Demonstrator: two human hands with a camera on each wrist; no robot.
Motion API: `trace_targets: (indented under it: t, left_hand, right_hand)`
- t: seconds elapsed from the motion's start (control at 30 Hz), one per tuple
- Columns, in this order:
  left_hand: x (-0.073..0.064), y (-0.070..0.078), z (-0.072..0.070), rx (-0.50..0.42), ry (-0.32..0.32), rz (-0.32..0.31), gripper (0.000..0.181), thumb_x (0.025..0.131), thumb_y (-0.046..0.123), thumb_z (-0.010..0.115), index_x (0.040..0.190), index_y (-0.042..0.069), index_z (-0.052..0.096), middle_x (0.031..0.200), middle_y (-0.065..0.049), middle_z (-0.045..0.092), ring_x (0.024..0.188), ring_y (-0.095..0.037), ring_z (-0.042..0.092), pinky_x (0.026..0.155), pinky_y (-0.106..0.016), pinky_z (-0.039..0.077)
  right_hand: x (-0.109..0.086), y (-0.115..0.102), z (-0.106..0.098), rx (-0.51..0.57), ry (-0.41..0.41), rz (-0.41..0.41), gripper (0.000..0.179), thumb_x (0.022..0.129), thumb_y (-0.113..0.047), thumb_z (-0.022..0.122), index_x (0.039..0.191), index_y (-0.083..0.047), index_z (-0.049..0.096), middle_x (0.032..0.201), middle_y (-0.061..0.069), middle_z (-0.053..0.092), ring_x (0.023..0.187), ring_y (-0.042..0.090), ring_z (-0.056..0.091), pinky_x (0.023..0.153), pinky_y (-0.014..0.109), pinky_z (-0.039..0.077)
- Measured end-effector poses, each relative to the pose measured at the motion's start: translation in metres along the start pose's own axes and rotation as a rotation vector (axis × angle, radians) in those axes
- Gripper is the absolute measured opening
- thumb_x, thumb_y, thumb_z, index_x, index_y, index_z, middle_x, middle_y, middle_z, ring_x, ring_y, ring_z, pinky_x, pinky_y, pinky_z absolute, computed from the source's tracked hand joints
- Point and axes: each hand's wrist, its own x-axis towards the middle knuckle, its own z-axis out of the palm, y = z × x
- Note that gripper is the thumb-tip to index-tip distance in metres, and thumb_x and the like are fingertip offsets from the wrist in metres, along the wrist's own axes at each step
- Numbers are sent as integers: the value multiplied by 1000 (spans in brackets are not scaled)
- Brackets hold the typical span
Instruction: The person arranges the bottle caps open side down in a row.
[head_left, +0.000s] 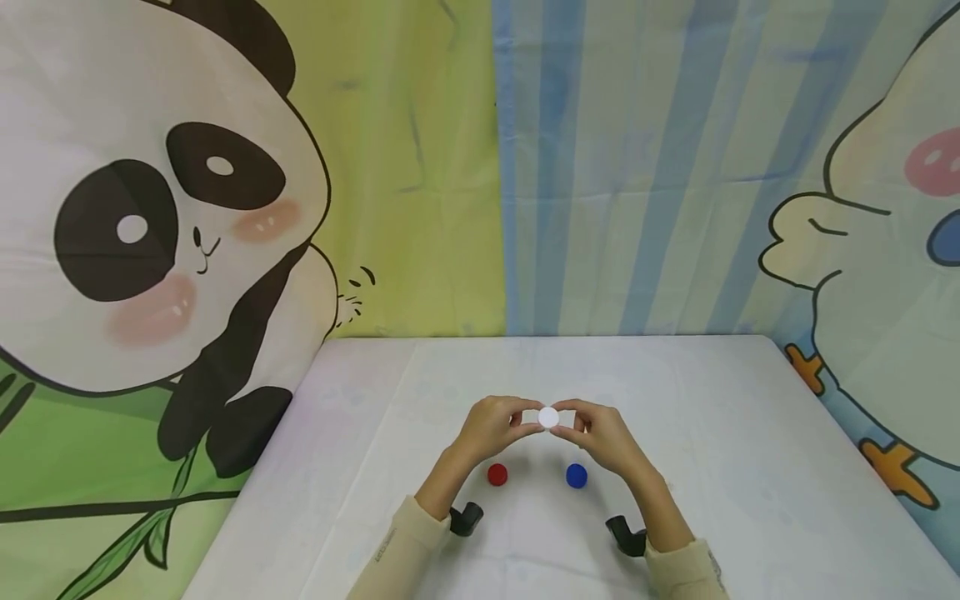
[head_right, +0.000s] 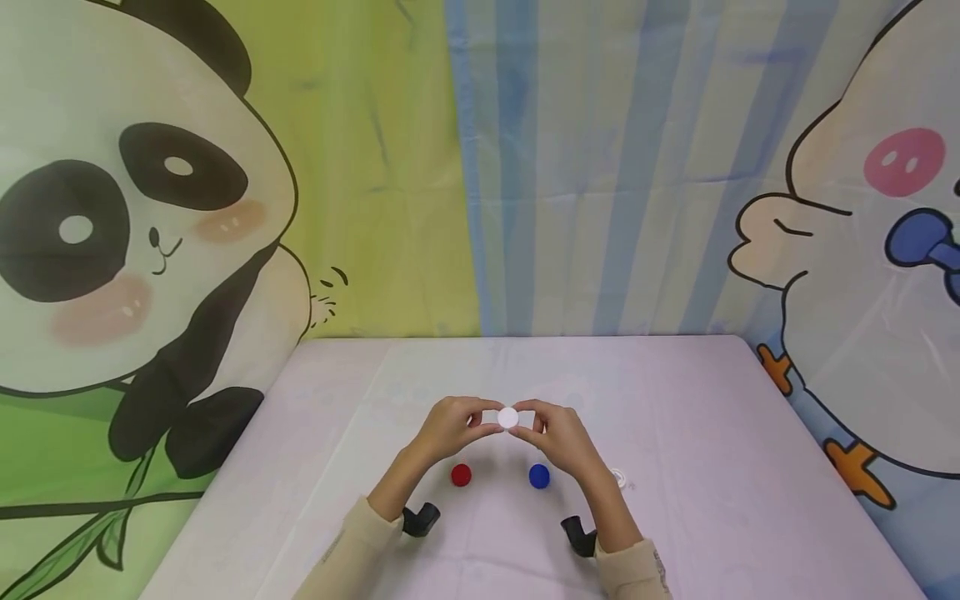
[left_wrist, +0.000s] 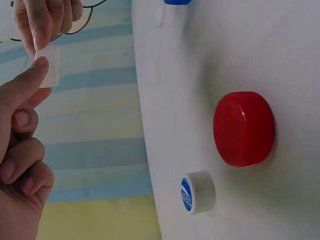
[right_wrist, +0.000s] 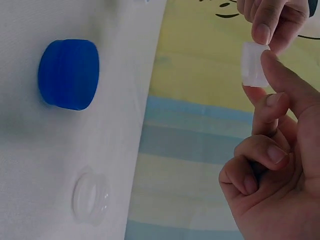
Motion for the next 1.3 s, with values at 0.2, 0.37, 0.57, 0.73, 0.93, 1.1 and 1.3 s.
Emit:
trace_targets:
  t: [0.2, 0.37, 0.57, 0.73, 0.93, 1.1, 1.3]
  left_hand:
    - [4, -15, 20, 42, -121, -86, 32, 80, 40, 64, 105, 20, 67, 54, 13, 44, 50, 0, 37, 46, -13, 30]
    - [6, -21, 31, 91, -194, -137, 29, 78, 37, 67, 103, 22, 68, 55, 13, 47, 50, -1, 40, 45, -14, 31]
    - [6, -23, 43, 159, -268, -188, 30, 75, 39, 69, 101, 24, 69, 61, 13, 56, 53, -1, 43, 46, -15, 34]
    - [6, -23, 49, 196, -289, -223, 30, 74, 42, 69, 99, 25, 70, 72, 9, 64, 53, -4, 40, 47, -18, 35]
    - [5, -22, 55, 207, -303, -233, 28, 74, 39, 70, 98, 24, 70, 85, 5, 68, 58, -5, 47, 50, -20, 39]
    - [3, -20, 57, 215, -289, -231, 26, 74, 37, 71, 96, 23, 70, 87, 4, 68, 68, -10, 58, 55, -23, 44]
    - [2, -21, 58, 222, -270, -221, 26, 74, 38, 71, 96, 24, 70, 88, 5, 68, 70, -12, 61, 53, -23, 44]
  right_hand:
    - [9, 20, 14, -68, -73, 84, 35, 78, -36, 66, 108, -16, 63, 58, -5, 50, 48, 8, 42, 46, 23, 38]
    - [13, 28, 24, -88, -111, 168, 35, 77, -32, 69, 107, -13, 64, 58, -3, 49, 49, 10, 42, 46, 24, 36]
    - [14, 38, 34, -122, -142, 216, 32, 76, -29, 71, 103, -13, 66, 54, -5, 46, 46, 8, 40, 44, 23, 34]
    - [15, 44, 39, -110, -145, 200, 31, 74, -25, 72, 101, -9, 67, 50, -5, 44, 44, 7, 39, 42, 22, 34]
    - [15, 48, 41, -101, -153, 208, 30, 73, -22, 73, 100, -8, 68, 50, -4, 45, 44, 7, 39, 42, 21, 34]
    - [15, 52, 43, -118, -161, 199, 30, 73, -21, 74, 99, -8, 68, 52, -4, 45, 45, 6, 38, 43, 21, 33]
    - [15, 51, 42, -136, -176, 212, 32, 72, -19, 74, 101, -8, 68, 52, -4, 46, 45, 7, 38, 43, 21, 33]
